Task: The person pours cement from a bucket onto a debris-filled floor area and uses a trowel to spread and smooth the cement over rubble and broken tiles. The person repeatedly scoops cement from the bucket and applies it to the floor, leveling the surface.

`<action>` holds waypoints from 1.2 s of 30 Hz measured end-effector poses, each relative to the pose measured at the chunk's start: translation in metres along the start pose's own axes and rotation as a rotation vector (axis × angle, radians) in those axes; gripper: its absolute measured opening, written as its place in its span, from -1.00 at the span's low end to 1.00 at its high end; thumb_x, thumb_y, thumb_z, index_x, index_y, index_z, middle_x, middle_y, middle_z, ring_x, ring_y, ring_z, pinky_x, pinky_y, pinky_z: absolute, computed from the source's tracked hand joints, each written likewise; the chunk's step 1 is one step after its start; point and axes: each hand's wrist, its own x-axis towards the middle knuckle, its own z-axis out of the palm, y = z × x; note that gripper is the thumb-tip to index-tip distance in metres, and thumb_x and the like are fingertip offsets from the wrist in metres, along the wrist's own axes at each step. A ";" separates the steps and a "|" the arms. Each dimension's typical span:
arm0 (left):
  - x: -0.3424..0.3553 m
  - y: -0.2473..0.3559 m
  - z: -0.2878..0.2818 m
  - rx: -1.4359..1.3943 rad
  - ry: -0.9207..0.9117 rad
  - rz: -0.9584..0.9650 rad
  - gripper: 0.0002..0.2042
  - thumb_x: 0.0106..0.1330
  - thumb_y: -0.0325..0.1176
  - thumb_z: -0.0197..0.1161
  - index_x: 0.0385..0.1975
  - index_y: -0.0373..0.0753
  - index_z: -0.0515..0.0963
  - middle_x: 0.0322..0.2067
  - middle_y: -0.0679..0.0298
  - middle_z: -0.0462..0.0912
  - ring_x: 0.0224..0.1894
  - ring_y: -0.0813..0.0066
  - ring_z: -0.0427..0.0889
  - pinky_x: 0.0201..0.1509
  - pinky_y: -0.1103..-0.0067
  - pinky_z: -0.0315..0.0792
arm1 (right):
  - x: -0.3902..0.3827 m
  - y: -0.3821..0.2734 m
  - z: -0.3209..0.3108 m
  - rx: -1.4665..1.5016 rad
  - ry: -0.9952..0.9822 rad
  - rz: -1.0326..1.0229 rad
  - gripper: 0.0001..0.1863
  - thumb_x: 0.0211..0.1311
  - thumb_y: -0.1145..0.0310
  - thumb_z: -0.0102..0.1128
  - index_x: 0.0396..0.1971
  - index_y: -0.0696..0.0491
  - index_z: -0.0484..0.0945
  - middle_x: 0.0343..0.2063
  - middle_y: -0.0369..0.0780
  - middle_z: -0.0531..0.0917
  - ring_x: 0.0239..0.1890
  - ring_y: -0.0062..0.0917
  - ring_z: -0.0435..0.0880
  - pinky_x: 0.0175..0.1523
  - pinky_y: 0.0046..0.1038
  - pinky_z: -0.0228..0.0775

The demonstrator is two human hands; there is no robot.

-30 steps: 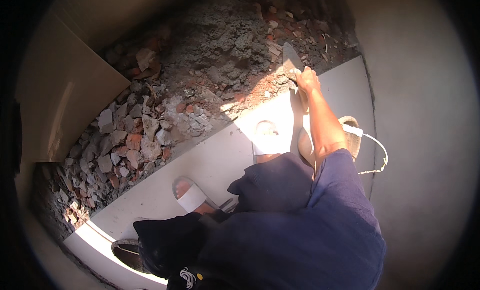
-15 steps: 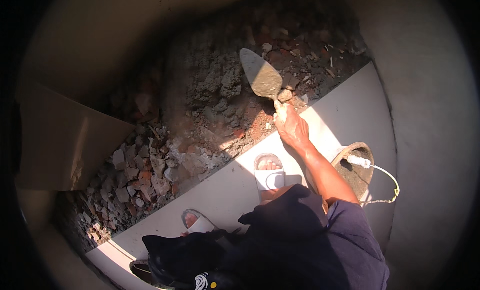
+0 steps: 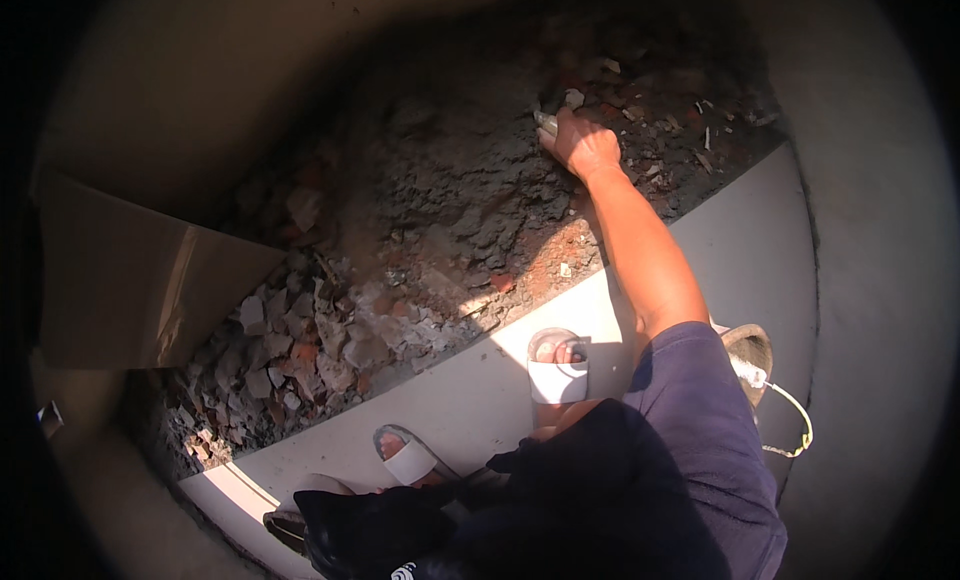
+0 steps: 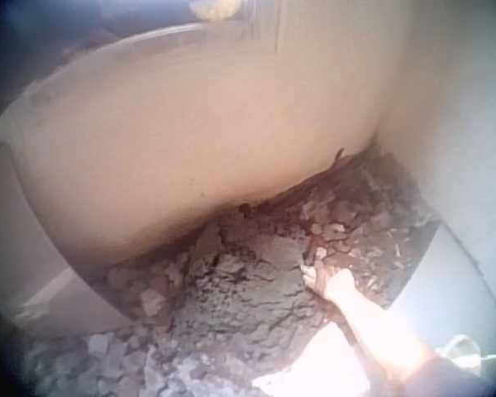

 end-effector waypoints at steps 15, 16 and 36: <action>-0.027 0.002 0.048 -0.045 -0.028 -0.001 -0.56 0.43 -0.06 0.04 -0.45 -0.37 0.55 -0.59 0.23 0.54 -0.50 0.36 0.49 -0.38 0.46 0.38 | 0.033 0.075 -0.083 0.019 -0.346 0.317 -0.36 0.36 -0.12 -0.11 0.10 0.17 0.46 -0.10 0.10 0.64 0.01 -0.05 0.61 0.09 -0.14 0.41; -0.022 0.001 0.044 -0.062 -0.103 0.017 -0.55 0.43 -0.05 0.03 -0.42 -0.39 0.56 -0.56 0.19 0.56 -0.49 0.35 0.50 -0.36 0.47 0.39 | 0.039 0.070 -0.095 0.023 -0.373 0.271 -0.36 0.37 -0.10 -0.12 0.15 0.16 0.44 -0.05 0.10 0.62 0.06 -0.04 0.59 0.12 -0.12 0.40; -0.012 -0.039 0.029 0.185 -0.306 0.176 -0.53 0.50 -0.06 -0.10 -0.34 -0.42 0.53 -0.41 0.02 0.64 -0.35 0.20 0.64 -0.27 0.37 0.47 | 0.086 0.018 -0.074 0.011 -0.294 0.210 -0.34 0.31 -0.15 -0.12 0.04 0.17 0.50 -0.04 0.05 0.63 0.06 -0.10 0.59 0.10 -0.14 0.41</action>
